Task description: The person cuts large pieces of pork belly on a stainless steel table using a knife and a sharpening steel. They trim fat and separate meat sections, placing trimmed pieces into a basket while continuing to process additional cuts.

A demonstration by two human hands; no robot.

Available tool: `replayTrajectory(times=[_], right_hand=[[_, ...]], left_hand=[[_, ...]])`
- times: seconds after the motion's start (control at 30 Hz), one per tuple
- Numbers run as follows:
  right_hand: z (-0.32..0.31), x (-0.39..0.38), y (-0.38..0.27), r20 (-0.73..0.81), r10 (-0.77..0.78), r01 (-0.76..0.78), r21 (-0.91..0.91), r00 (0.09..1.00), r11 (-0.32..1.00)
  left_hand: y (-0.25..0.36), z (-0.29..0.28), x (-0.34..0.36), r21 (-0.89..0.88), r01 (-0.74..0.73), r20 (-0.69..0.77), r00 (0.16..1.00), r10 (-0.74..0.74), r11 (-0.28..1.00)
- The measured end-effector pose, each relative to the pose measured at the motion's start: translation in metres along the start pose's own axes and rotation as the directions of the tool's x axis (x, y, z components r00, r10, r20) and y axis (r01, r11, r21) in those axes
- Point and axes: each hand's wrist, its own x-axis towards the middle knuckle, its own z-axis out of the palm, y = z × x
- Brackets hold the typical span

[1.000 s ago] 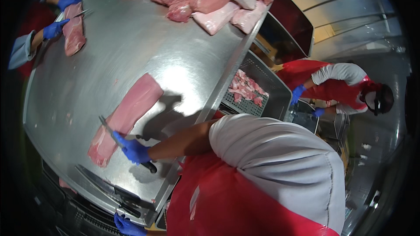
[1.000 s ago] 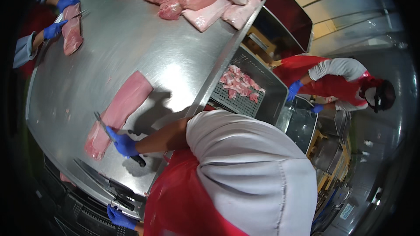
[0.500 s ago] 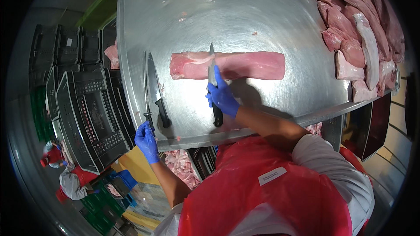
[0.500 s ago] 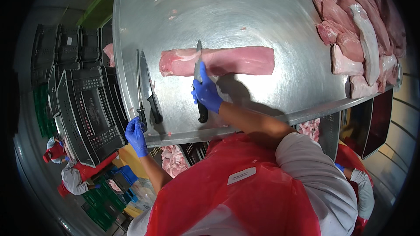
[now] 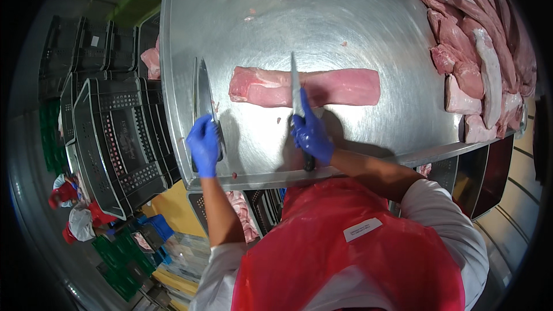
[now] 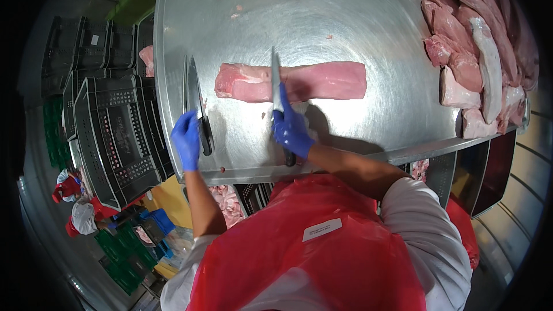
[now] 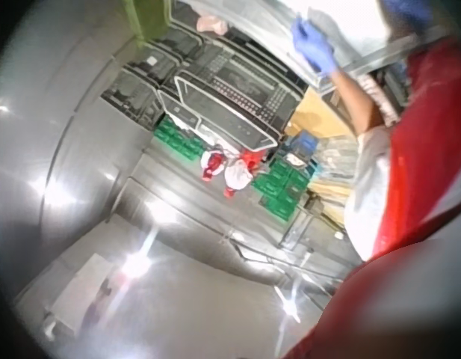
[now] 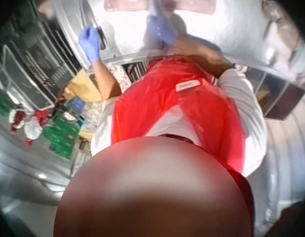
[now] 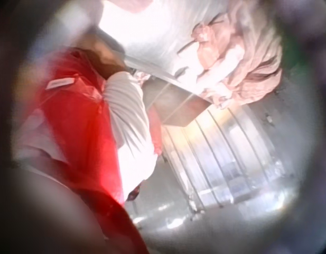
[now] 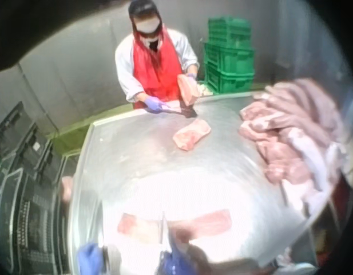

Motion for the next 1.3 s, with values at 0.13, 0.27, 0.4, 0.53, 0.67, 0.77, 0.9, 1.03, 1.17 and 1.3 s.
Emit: replayTrajectory(times=[0.13, 0.27, 0.4, 0.53, 0.67, 0.77, 0.9, 1.03, 1.17, 1.3], right_hand=[[-0.02, 0.03, 0.004, -0.167, -0.032, 0.027, -0.03, 0.985, 0.999], [-0.015, 0.045, 0.016, -0.176, 0.057, -0.052, 0.029, 0.983, 0.998], [0.0, 0.056, 0.017, -0.154, 0.058, -0.046, 0.076, 0.986, 0.996], [0.014, 0.07, -0.003, -0.032, -0.007, 0.015, 0.246, 0.999, 0.969], [0.037, 0.062, 0.0, 0.029, -0.005, 0.001, 0.141, 1.0, 0.99], [0.057, 0.015, 0.03, 0.222, 0.003, -0.072, 0.303, 0.975, 0.95], [0.092, 0.053, -0.002, 0.049, -0.081, 0.073, 0.135, 0.996, 0.988], [0.135, 0.123, -0.024, 0.185, 0.034, -0.024, -0.056, 0.982, 0.998], [0.104, 0.063, -0.018, 0.382, -0.054, -0.023, 0.193, 0.922, 0.981], [0.018, 0.044, 0.034, 0.075, -0.12, 0.077, 0.429, 0.99, 0.9]], left_hand=[[0.022, 0.119, 0.027, 0.284, -0.434, 0.359, 0.875, 0.325, 0.855], [0.012, 0.186, 0.053, 0.486, -0.558, 0.352, 0.829, 0.434, 0.673], [-0.009, 0.187, 0.077, 0.375, -0.512, 0.308, 0.855, 0.417, 0.773], [-0.005, 0.168, 0.083, 0.135, -0.262, 0.28, 0.935, 0.217, 0.956], [0.008, 0.168, 0.086, 0.237, -0.275, 0.309, 0.931, 0.196, 0.932], [0.037, 0.158, 0.09, 0.349, -0.292, 0.335, 0.926, 0.172, 0.89], [0.03, 0.122, 0.102, 0.063, -0.165, 0.321, 0.937, 0.136, 0.984], [0.084, 0.079, 0.081, -0.172, -0.14, 0.231, 0.957, 0.178, 0.975], [0.063, -0.043, 0.01, 0.116, -0.16, -0.204, 0.962, 0.181, 0.98], [-0.068, -0.188, -0.114, 0.371, 0.302, -0.386, 0.91, -0.15, 0.878]])
